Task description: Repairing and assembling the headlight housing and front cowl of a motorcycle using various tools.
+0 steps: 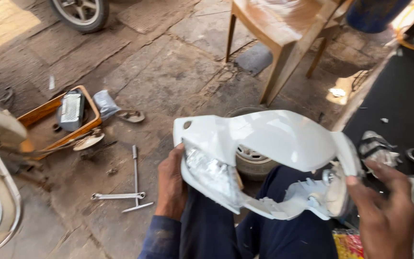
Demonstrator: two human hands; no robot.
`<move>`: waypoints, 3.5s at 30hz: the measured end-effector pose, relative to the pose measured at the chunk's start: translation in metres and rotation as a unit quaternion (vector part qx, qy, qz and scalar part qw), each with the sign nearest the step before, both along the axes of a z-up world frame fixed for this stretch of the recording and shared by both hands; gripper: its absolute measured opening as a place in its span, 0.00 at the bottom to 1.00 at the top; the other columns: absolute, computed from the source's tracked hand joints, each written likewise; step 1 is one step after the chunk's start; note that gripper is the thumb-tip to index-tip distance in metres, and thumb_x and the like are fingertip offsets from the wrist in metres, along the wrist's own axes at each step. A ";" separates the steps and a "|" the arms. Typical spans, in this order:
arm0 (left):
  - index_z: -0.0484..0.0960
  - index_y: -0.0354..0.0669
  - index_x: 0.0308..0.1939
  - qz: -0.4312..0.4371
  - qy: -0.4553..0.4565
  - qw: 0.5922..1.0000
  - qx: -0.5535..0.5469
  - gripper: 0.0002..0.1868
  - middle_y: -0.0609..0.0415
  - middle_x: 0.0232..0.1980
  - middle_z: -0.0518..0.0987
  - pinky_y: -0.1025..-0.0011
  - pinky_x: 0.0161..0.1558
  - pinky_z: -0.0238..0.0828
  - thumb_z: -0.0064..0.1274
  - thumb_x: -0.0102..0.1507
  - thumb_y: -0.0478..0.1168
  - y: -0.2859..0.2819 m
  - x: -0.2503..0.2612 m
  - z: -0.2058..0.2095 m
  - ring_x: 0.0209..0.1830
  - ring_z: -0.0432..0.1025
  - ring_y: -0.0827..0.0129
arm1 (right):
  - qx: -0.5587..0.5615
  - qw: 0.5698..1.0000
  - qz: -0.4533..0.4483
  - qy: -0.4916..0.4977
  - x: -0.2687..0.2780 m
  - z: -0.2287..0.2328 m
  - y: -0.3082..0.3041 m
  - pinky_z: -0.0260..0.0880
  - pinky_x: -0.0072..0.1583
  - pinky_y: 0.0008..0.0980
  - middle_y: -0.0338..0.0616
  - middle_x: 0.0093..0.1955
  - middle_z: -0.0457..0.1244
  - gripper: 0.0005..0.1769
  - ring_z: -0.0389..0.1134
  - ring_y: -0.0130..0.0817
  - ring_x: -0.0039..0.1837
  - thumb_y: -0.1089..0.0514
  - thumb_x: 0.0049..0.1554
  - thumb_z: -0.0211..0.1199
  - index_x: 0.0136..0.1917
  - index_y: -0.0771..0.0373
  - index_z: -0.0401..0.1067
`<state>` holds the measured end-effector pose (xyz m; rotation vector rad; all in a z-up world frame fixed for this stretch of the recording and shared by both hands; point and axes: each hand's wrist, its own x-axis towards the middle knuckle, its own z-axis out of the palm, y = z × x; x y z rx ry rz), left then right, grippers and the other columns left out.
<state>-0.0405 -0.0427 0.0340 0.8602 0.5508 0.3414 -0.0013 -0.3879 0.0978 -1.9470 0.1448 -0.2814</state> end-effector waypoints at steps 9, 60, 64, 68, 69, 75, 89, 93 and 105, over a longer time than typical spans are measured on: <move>0.78 0.33 0.51 -0.017 0.047 0.998 0.025 0.23 0.53 0.45 0.80 0.70 0.46 0.71 0.47 0.70 0.53 0.019 0.014 -0.027 0.43 0.74 0.71 | 0.325 0.928 0.055 0.171 0.066 -0.047 -0.035 0.62 0.67 0.49 0.43 0.66 0.62 0.44 0.64 0.35 0.67 0.33 0.53 0.62 0.76 0.55 0.62; 0.71 0.40 0.57 0.011 0.005 0.995 0.101 0.24 0.46 0.49 0.78 0.61 0.57 0.71 0.52 0.55 0.32 -0.086 -0.034 0.067 0.53 0.76 0.60 | 0.213 0.972 0.097 0.038 0.076 -0.058 0.006 0.61 0.58 0.42 0.59 0.75 0.61 0.36 0.66 0.46 0.64 0.72 0.52 0.58 0.74 0.67 0.57; 0.69 0.34 0.67 -0.076 0.038 0.947 0.309 0.37 0.40 0.61 0.78 0.63 0.65 0.64 0.43 0.51 0.26 -0.099 -0.047 0.049 0.65 0.72 0.54 | -0.120 0.986 0.114 -0.025 0.064 -0.049 0.040 0.63 0.68 0.32 0.60 0.70 0.63 0.30 0.62 0.43 0.73 0.79 0.52 0.58 0.68 0.70 0.66; 0.65 0.32 0.72 -0.114 0.032 0.929 0.351 0.41 0.38 0.71 0.74 0.64 0.72 0.53 0.40 0.50 0.23 -0.107 -0.072 0.016 0.76 0.65 0.54 | 0.089 0.991 0.040 0.087 0.063 -0.043 0.030 0.68 0.66 0.33 0.56 0.67 0.61 0.32 0.64 0.41 0.70 0.75 0.50 0.56 0.68 0.67 0.61; 0.65 0.32 0.72 -0.142 0.049 0.928 0.341 0.41 0.39 0.71 0.74 0.65 0.72 0.53 0.40 0.51 0.23 -0.109 -0.073 0.015 0.76 0.65 0.55 | 0.078 0.993 0.038 0.076 0.060 -0.043 0.027 0.67 0.67 0.37 0.54 0.66 0.62 0.31 0.64 0.42 0.71 0.74 0.49 0.56 0.67 0.66 0.62; 0.66 0.32 0.73 -0.205 0.010 0.906 0.371 0.45 0.36 0.75 0.71 0.63 0.75 0.49 0.35 0.48 0.20 -0.105 -0.073 0.006 0.79 0.59 0.52 | -0.305 0.943 0.086 -0.105 0.026 -0.028 0.027 0.53 0.73 0.53 0.55 0.67 0.61 0.24 0.59 0.55 0.72 0.71 0.48 0.64 0.59 0.65 0.69; 0.52 0.44 0.80 -0.335 0.046 0.879 0.337 0.43 0.41 0.77 0.69 0.63 0.74 0.54 0.43 0.59 0.33 -0.117 -0.083 -0.066 0.77 0.62 0.55 | 0.054 0.978 -0.028 0.200 0.012 -0.034 0.002 0.71 0.66 0.44 0.59 0.64 0.62 0.39 0.68 0.47 0.64 0.64 0.56 0.64 0.76 0.63 0.49; 0.62 0.39 0.76 -0.275 0.141 0.945 -0.102 0.39 0.43 0.73 0.70 0.64 0.74 0.50 0.43 0.63 0.55 -0.129 -0.088 -0.156 0.78 0.59 0.54 | 0.123 0.966 0.023 0.224 0.018 -0.052 -0.016 0.75 0.58 0.41 0.55 0.55 0.69 0.25 0.72 0.40 0.55 0.65 0.55 0.60 0.66 0.69 0.68; 0.83 0.39 0.43 -0.121 0.161 0.915 0.349 0.12 0.39 0.59 0.74 0.62 0.60 0.65 0.56 0.55 0.32 -0.149 -0.076 -0.130 0.59 0.70 0.54 | 0.020 0.966 0.158 0.204 0.008 -0.051 -0.052 0.68 0.64 0.40 0.55 0.62 0.68 0.34 0.70 0.43 0.65 0.42 0.58 0.59 0.70 0.64 0.67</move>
